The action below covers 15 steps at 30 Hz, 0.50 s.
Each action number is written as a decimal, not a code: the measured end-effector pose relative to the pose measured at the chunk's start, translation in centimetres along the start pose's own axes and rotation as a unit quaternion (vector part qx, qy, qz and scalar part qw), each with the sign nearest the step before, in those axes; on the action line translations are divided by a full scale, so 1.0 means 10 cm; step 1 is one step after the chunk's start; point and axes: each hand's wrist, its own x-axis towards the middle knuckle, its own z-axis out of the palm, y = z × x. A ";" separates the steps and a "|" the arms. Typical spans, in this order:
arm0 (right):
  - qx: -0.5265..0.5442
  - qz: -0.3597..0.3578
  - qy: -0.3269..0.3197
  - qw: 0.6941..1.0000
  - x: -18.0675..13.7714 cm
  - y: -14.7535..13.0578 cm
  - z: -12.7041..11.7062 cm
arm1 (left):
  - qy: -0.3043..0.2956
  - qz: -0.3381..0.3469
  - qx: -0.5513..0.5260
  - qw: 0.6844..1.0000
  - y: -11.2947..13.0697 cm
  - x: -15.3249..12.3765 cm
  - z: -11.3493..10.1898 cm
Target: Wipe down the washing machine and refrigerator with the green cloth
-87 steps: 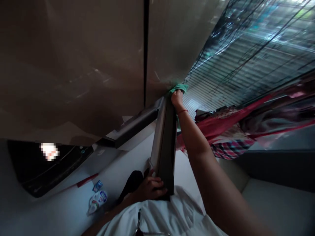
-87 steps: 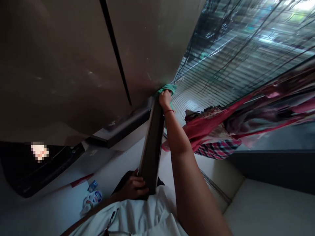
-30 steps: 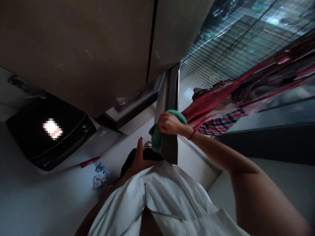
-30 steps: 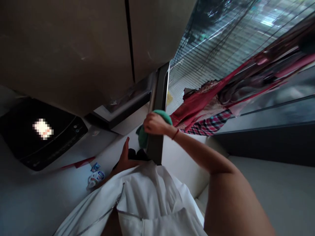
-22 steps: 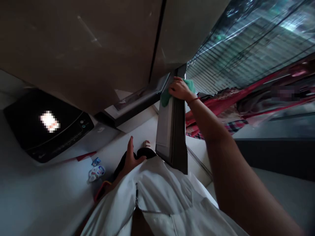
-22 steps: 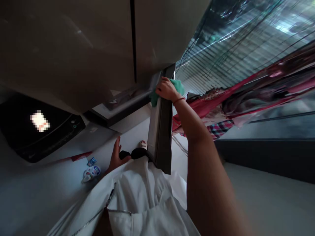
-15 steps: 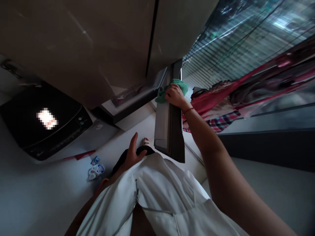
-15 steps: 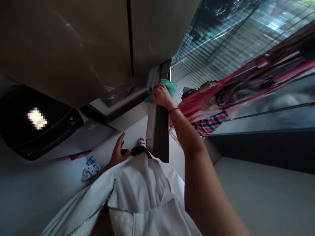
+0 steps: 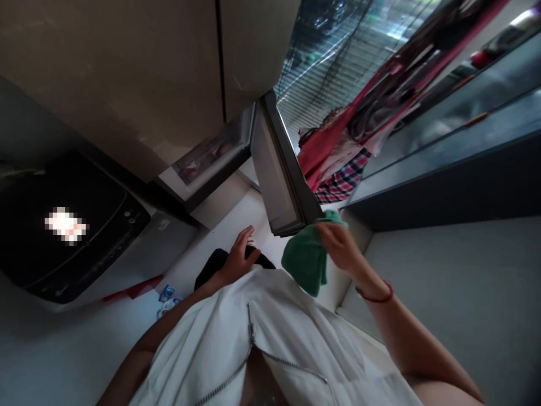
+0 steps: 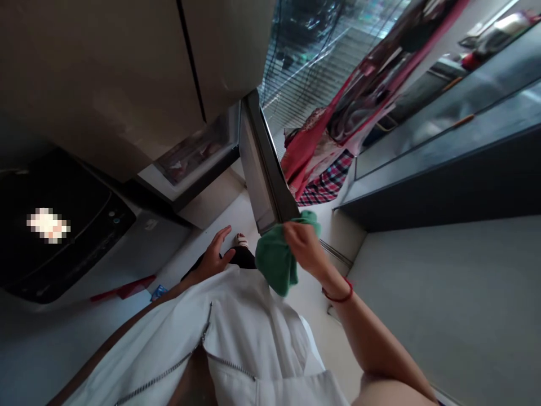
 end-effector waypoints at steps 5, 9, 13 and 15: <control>-0.138 0.007 0.204 0.969 0.11 0.15 0.11 | -0.010 -0.004 -0.003 1.000 0.03 0.01 -0.01; -0.219 0.004 0.054 0.974 0.99 0.38 0.46 | -0.052 -0.027 0.001 0.998 0.09 0.03 -0.16; -0.215 0.032 0.050 0.975 2.21 0.24 0.49 | -0.003 -0.069 0.013 0.998 0.02 0.07 -0.31; -0.215 0.073 0.063 0.972 2.80 0.04 0.48 | 0.044 -0.081 0.022 0.996 -0.02 0.09 -0.43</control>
